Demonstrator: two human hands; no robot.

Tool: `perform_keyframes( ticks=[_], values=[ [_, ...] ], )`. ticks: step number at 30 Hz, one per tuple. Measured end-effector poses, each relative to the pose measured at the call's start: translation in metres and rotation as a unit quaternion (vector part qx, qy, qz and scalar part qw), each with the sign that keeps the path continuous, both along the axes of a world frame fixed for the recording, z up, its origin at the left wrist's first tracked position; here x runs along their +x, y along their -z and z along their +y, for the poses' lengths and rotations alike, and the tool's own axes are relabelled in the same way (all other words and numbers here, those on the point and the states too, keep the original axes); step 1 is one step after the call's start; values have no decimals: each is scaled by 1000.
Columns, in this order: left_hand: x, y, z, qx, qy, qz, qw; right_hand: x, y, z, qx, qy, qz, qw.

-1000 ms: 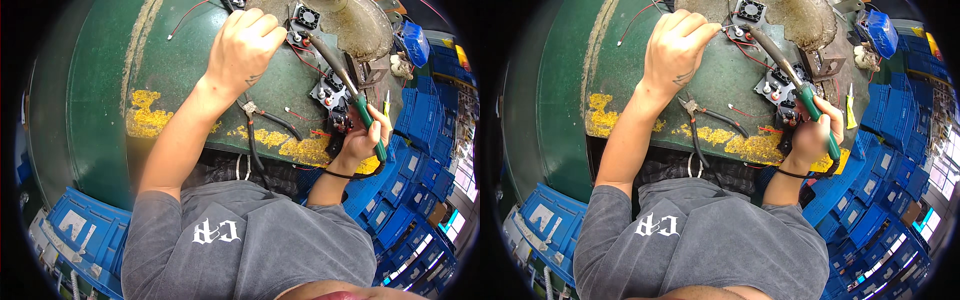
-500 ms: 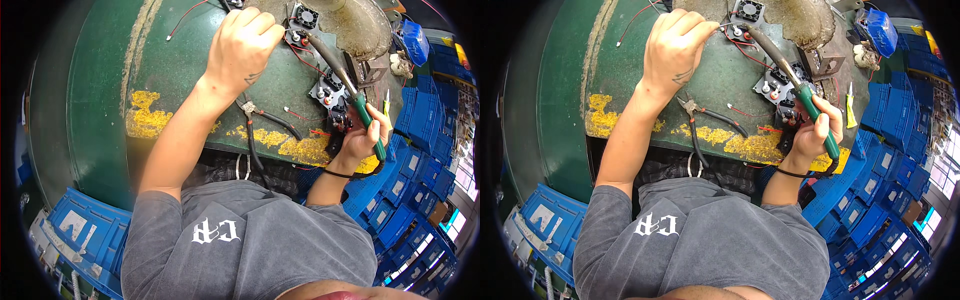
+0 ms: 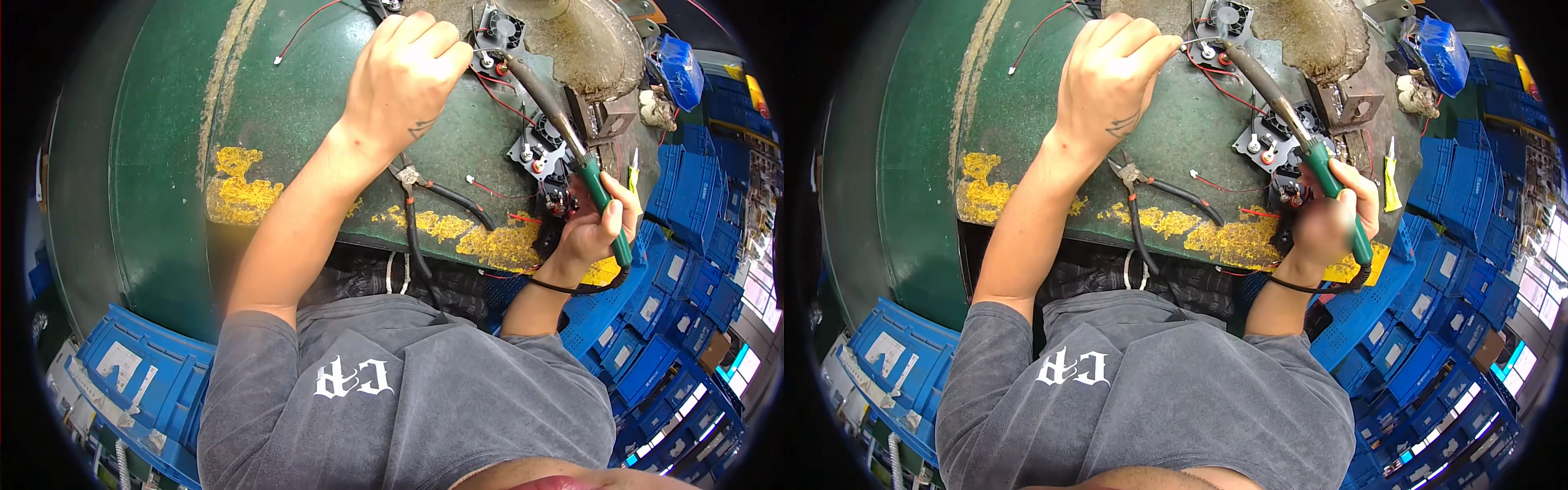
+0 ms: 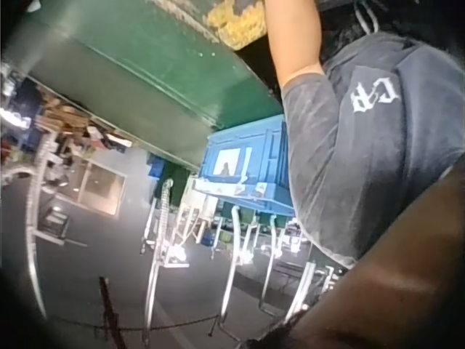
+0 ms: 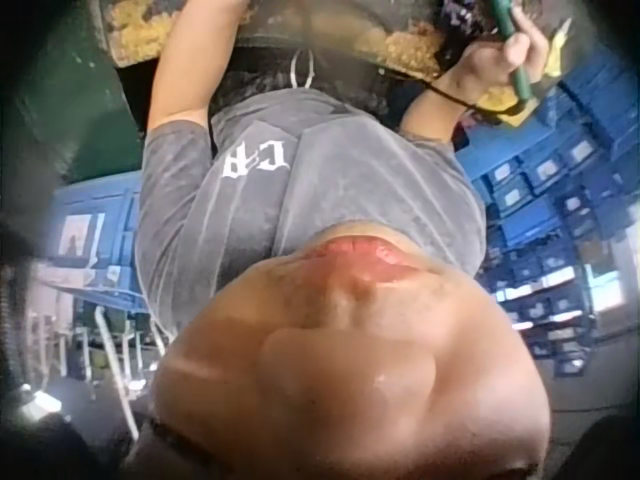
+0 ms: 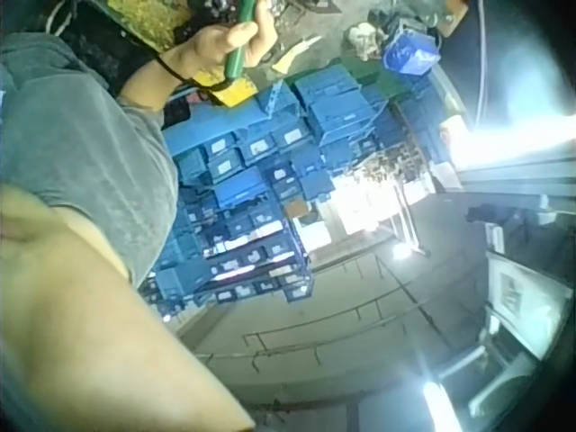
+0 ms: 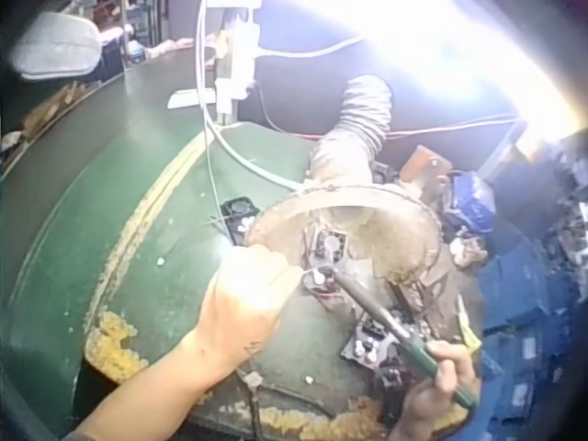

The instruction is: Assembling components on a circuit board and soldering wires to small electronic fans.

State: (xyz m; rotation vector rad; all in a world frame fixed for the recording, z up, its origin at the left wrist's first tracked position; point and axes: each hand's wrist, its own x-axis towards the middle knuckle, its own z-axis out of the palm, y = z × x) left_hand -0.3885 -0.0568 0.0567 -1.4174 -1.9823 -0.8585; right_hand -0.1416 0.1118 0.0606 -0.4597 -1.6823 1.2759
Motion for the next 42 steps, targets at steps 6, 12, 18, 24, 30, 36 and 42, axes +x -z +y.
perform_keyframes(
  ticks=[6,12,18,24,30,36,42],
  values=[
    [0,-1,-1,7,0,2,1000,-1,-7,-1,38,-27,-3,999],
    [1,1,0,-6,-2,0,1000,0,-5,1,91,-5,-11,996],
    [1,0,1,-10,-7,2,1000,-2,-8,-5,87,-1,-17,996],
    [3,-1,0,-9,-12,6,1000,-2,-7,-6,60,-13,-12,998],
    [4,-1,1,-10,-9,6,1000,-3,-7,-6,49,-12,-10,999],
    [4,-2,1,-9,-16,6,1000,-2,-7,-4,45,-11,-13,999],
    [5,-3,-2,-16,-39,15,999,-4,-7,-5,40,-9,-9,999]
  ],
)
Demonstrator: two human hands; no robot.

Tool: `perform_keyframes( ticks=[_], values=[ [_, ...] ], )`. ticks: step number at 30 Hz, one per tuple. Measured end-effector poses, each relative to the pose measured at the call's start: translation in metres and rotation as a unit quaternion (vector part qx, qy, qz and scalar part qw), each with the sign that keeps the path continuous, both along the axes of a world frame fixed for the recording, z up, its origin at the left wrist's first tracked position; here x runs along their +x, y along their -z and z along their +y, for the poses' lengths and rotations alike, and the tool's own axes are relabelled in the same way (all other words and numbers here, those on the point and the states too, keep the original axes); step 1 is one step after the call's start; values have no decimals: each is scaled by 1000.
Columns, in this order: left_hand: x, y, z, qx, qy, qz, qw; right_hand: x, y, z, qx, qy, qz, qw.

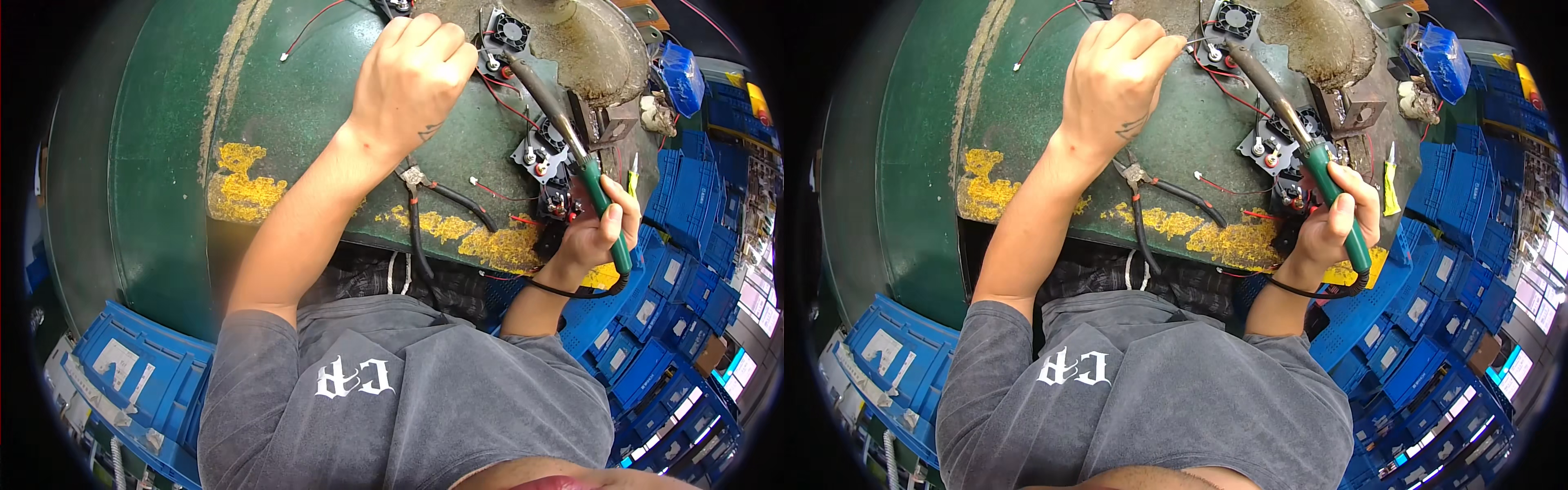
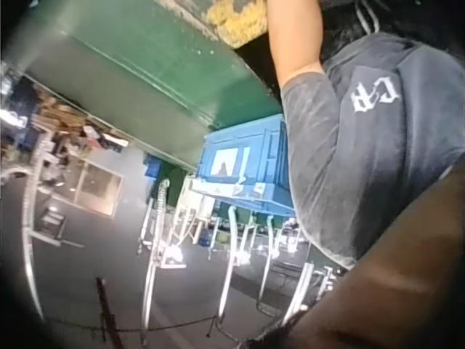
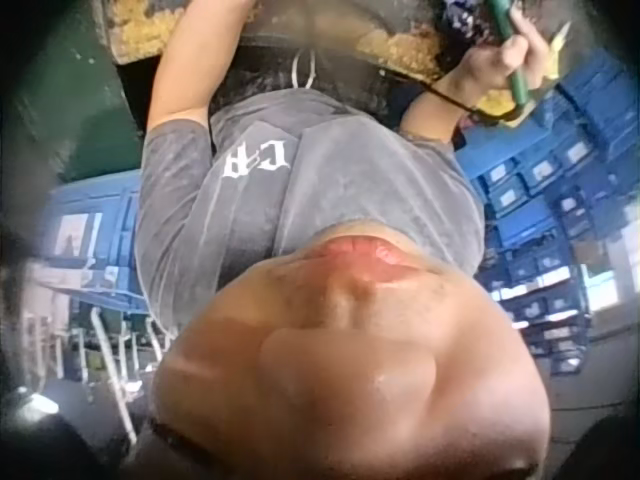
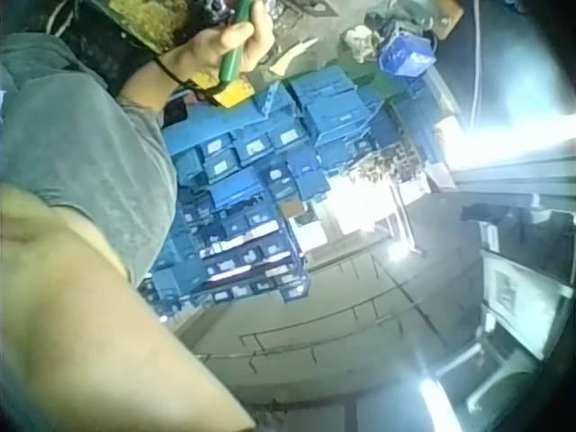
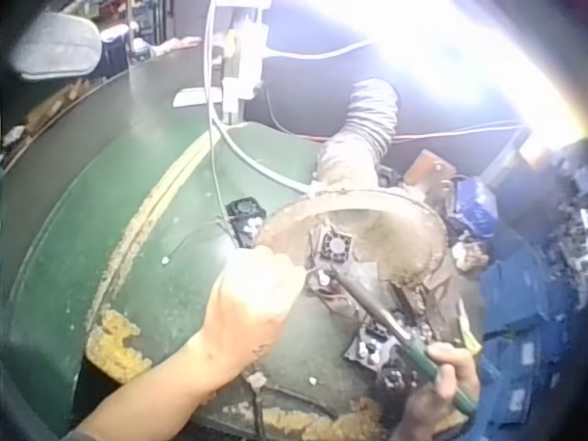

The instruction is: Assembling components on a circuit board and soldering wires to small electronic fans.

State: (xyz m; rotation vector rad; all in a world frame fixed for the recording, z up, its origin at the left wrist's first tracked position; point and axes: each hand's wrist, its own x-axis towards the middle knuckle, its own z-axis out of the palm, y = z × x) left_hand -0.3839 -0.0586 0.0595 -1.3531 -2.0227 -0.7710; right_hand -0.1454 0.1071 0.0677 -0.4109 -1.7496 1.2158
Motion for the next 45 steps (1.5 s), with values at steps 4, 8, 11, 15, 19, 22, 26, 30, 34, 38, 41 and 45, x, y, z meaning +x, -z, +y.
perform_keyframes(
  ticks=[4,8,11,15,19,22,26,30,34,38,41,45],
  values=[
    [1,0,-1,20,11,-1,1000,-1,-2,0,-7,3,-10,1000],
    [-2,2,-2,37,-2,0,999,-1,-1,0,-10,13,-12,1000],
    [-5,6,-2,44,-15,7,999,0,0,1,-13,20,-11,1000],
    [-1,4,-3,62,-5,9,998,-1,4,-1,-55,51,-5,997],
    [0,1,-6,85,-4,15,996,-1,5,0,-88,70,9,994],
    [-1,-1,-5,115,-23,23,993,6,5,1,-78,82,9,994],
    [-1,-5,-7,139,5,10,990,22,2,1,-86,45,29,995],
    [0,-9,-12,140,15,-6,990,36,-5,-4,-90,76,26,993],
    [-8,-3,-12,201,21,-17,979,43,-10,-6,-123,79,19,989],
    [-8,-5,-16,196,10,-45,980,33,-17,-4,-99,101,-21,990],
    [-6,-7,-21,217,-17,-107,970,31,-20,-2,-93,83,-20,992],
    [-7,-21,-29,205,-57,-167,963,46,-21,11,-124,77,5,989]
  ],
)
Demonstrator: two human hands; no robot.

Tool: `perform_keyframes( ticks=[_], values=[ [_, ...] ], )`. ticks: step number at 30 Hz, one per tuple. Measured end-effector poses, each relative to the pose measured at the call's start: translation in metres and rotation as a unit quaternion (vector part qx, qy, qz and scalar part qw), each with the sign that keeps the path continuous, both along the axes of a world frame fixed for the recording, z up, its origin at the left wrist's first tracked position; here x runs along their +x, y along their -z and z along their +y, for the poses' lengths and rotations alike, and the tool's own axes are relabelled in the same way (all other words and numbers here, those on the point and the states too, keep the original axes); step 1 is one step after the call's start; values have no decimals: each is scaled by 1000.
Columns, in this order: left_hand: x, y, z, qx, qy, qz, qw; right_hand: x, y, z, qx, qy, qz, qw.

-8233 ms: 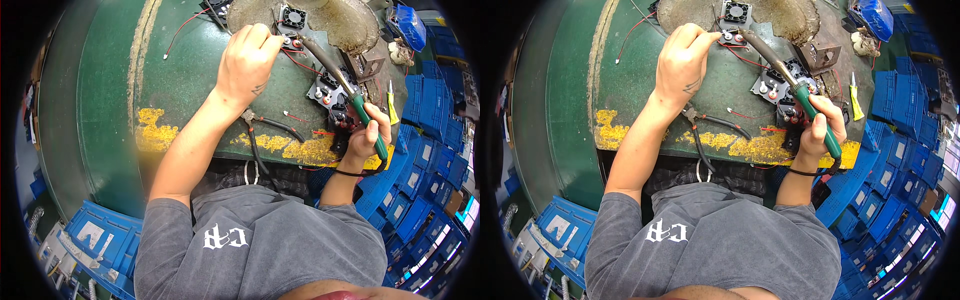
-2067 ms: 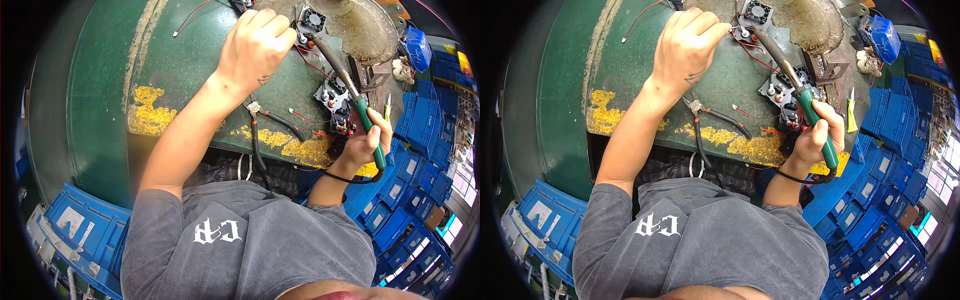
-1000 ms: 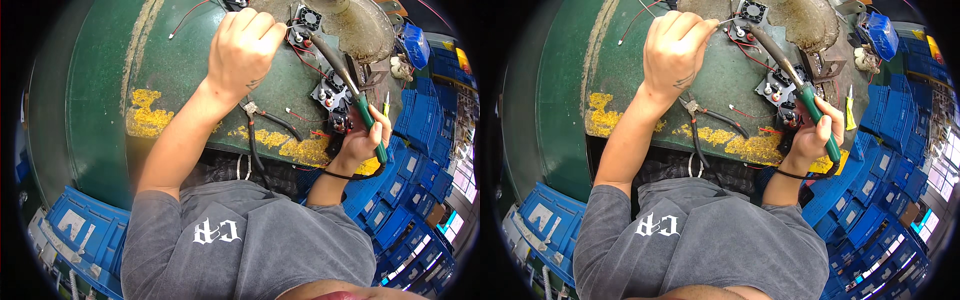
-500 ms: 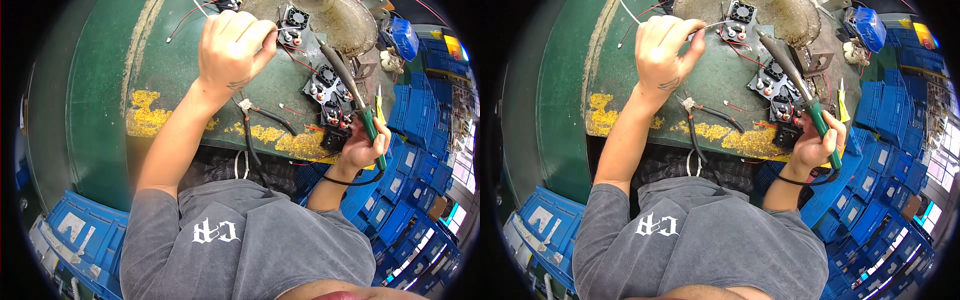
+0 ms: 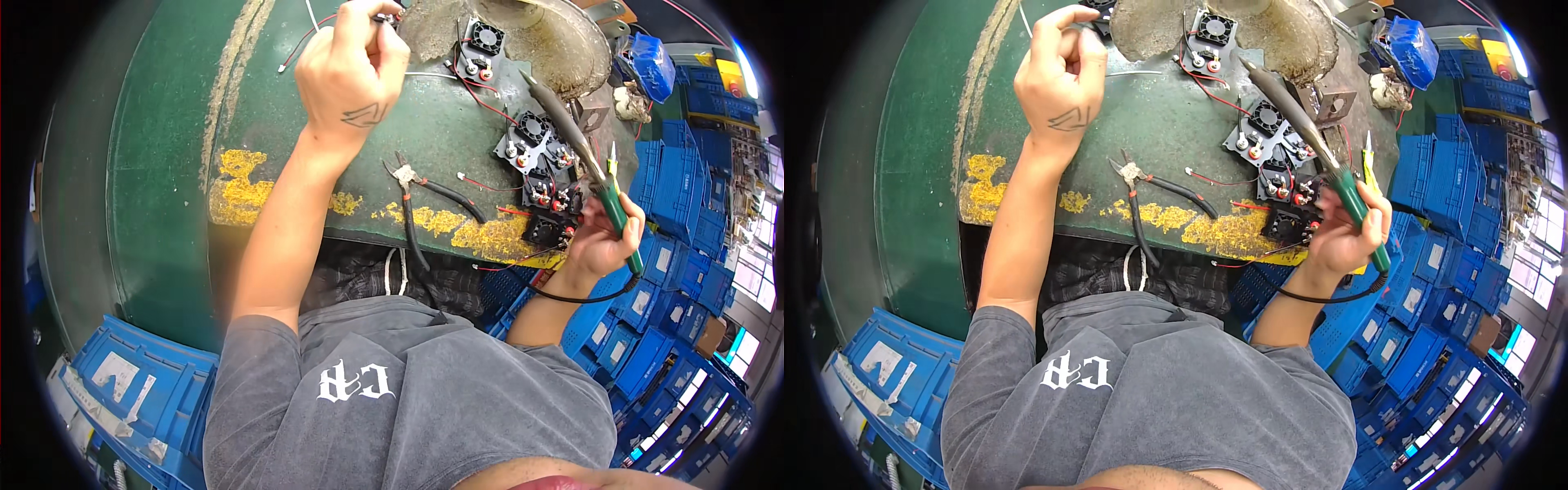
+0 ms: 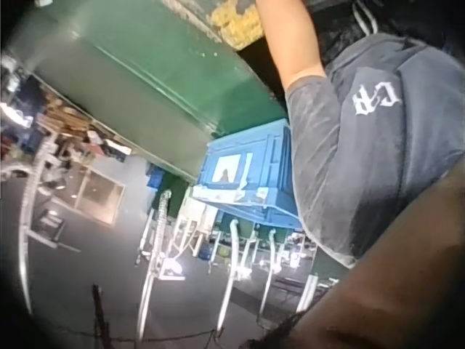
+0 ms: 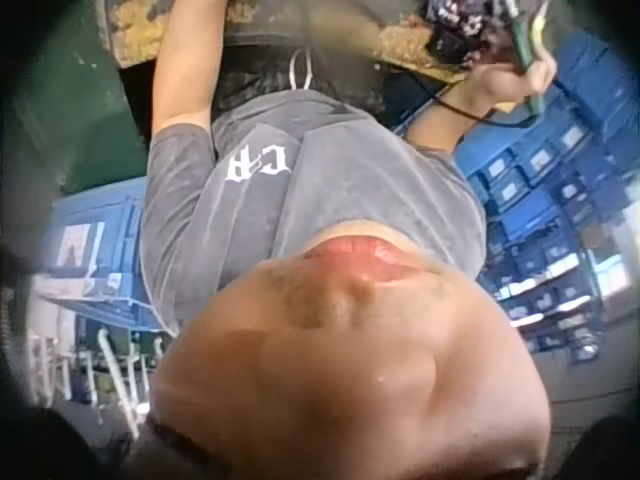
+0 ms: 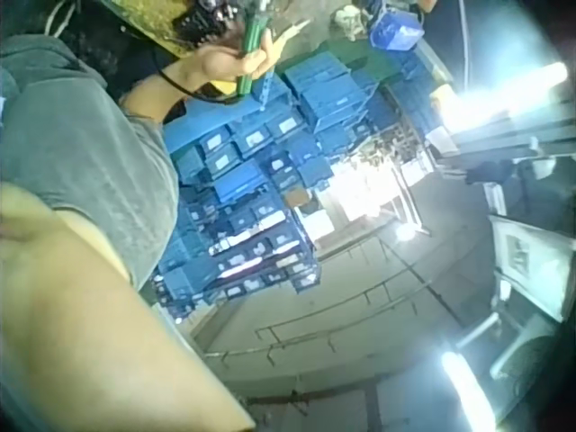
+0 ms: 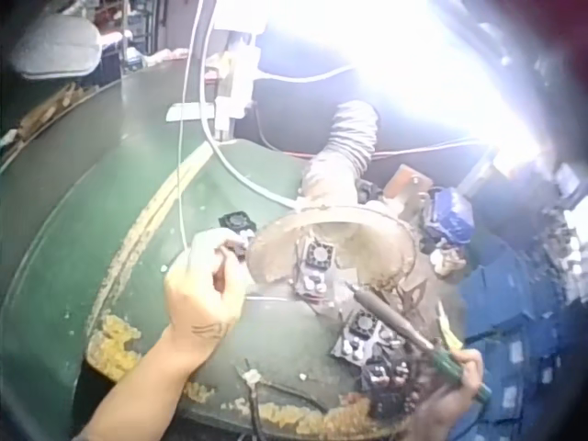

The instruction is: Assembling components on a circuit board and soldering wires to small electronic fans.

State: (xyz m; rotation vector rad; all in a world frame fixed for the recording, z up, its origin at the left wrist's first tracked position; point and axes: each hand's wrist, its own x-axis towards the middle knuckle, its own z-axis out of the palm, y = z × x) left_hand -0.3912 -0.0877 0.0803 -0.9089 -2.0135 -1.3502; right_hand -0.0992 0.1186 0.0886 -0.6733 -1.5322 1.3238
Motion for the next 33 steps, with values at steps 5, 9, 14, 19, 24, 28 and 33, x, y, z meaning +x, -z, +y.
perform_keyframes(
  ticks=[5,9,14,19,24,28,33],
  values=[
    [-4,-16,-1,16,-64,7,998,38,-1,20,-83,-52,104,990],
    [-22,-3,-14,-100,-135,-54,984,69,-1,37,-96,-9,152,984],
    [-40,4,-24,-183,-108,-95,973,89,-17,50,-66,149,51,985],
    [-35,-4,-26,-115,-93,-57,987,89,-2,70,-67,80,3,995],
    [-9,-20,-33,-143,-55,-133,979,77,-1,73,-69,52,2,996],
    [-3,-30,-34,-132,12,-91,987,65,-2,68,-40,53,-25,997],
    [4,-50,-34,-99,10,-86,991,54,-2,69,-32,51,-28,998]
  ],
)
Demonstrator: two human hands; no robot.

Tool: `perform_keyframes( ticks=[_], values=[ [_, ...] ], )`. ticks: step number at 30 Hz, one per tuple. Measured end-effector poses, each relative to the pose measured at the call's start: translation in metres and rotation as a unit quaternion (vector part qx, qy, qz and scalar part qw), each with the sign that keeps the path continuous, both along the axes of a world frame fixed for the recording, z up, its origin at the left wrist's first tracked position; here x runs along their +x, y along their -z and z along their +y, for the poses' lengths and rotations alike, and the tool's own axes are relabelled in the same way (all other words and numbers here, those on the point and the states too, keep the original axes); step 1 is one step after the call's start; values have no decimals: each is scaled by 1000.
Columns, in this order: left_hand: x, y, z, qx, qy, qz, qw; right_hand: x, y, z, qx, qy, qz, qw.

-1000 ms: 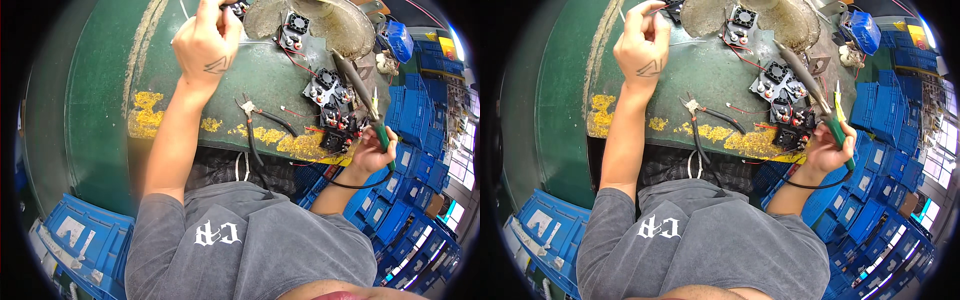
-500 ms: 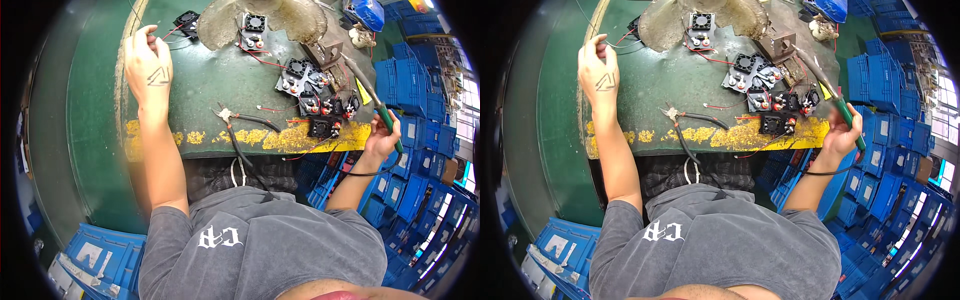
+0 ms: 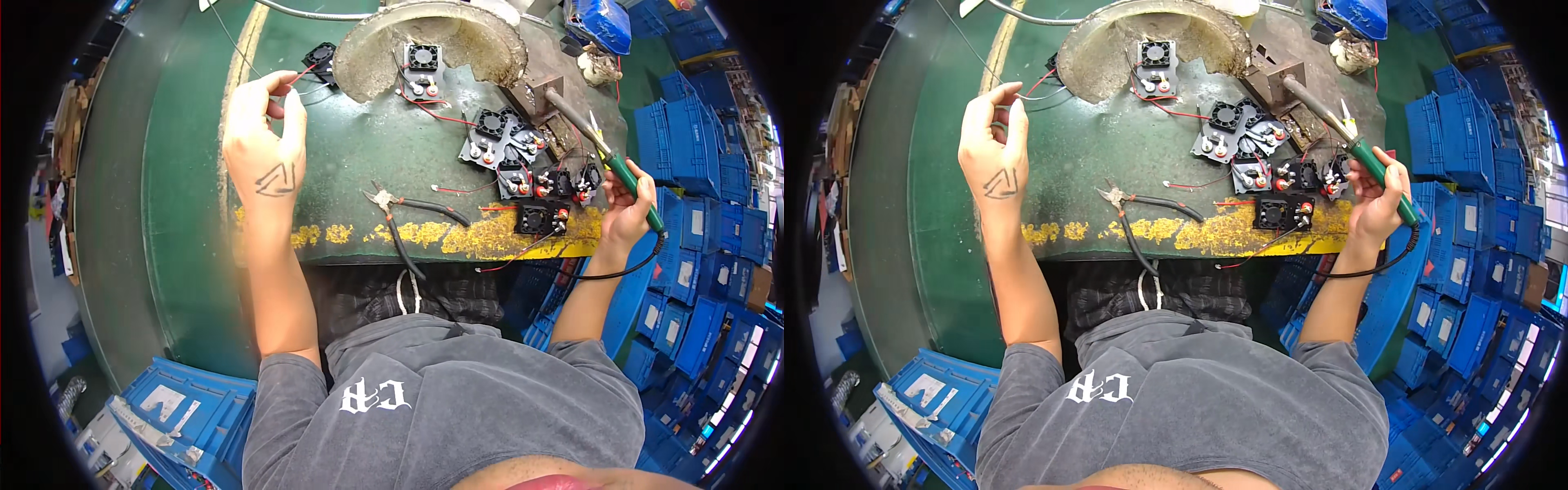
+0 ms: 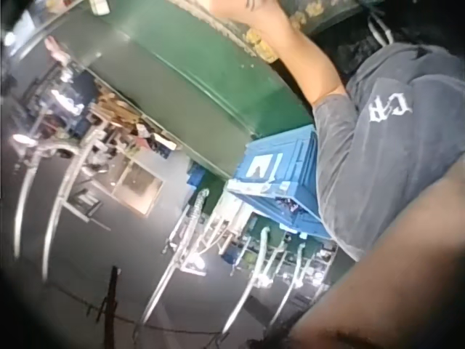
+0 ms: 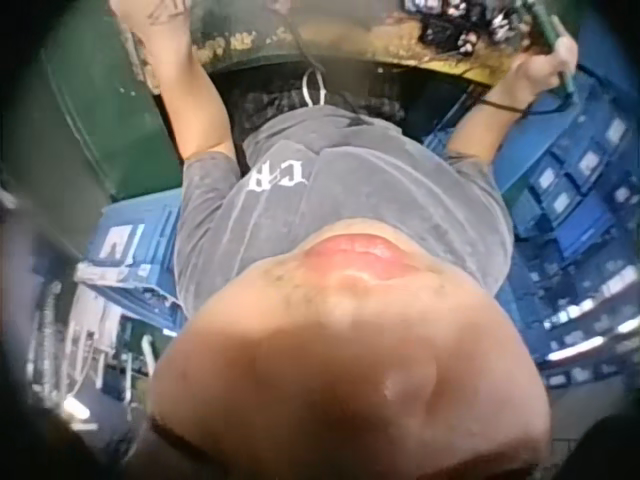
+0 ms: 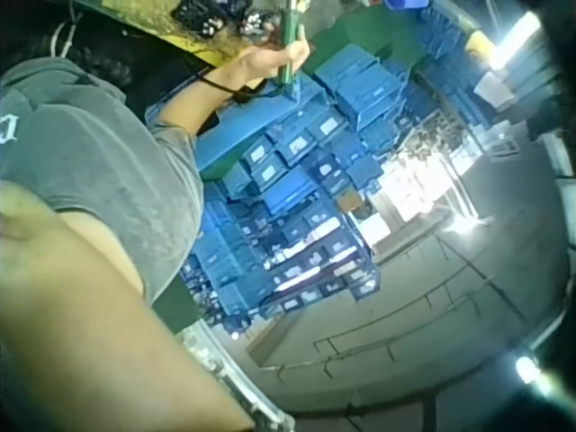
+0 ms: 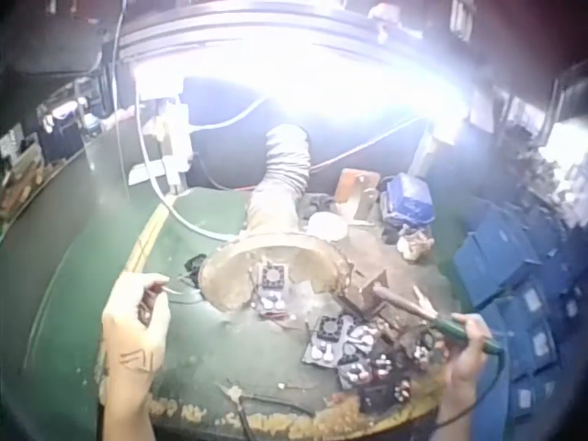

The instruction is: Assembling components on a circuit board and soldering wires to small electronic fans.

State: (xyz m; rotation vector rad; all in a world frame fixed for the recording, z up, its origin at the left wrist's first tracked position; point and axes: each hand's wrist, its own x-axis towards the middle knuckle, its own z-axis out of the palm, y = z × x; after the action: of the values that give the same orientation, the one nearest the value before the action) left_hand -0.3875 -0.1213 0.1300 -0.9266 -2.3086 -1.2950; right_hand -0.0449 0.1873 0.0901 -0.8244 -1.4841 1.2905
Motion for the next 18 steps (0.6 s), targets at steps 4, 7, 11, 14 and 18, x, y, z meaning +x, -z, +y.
perform_keyframes(
  ticks=[4,7,11,14,18],
  values=[
    [22,-1,-1,32,-7,-77,996,-8,-1,-1,33,-18,-33,999],
    [44,18,10,-51,-5,-101,994,-17,4,-1,47,-27,-32,998],
    [60,39,35,-80,63,-154,983,-30,16,1,57,-63,-13,996],
    [55,51,56,-74,73,-232,967,-31,26,8,51,-88,-1,995],
    [50,65,74,-194,46,-160,967,-33,29,13,57,-101,-3,993]
  ],
)
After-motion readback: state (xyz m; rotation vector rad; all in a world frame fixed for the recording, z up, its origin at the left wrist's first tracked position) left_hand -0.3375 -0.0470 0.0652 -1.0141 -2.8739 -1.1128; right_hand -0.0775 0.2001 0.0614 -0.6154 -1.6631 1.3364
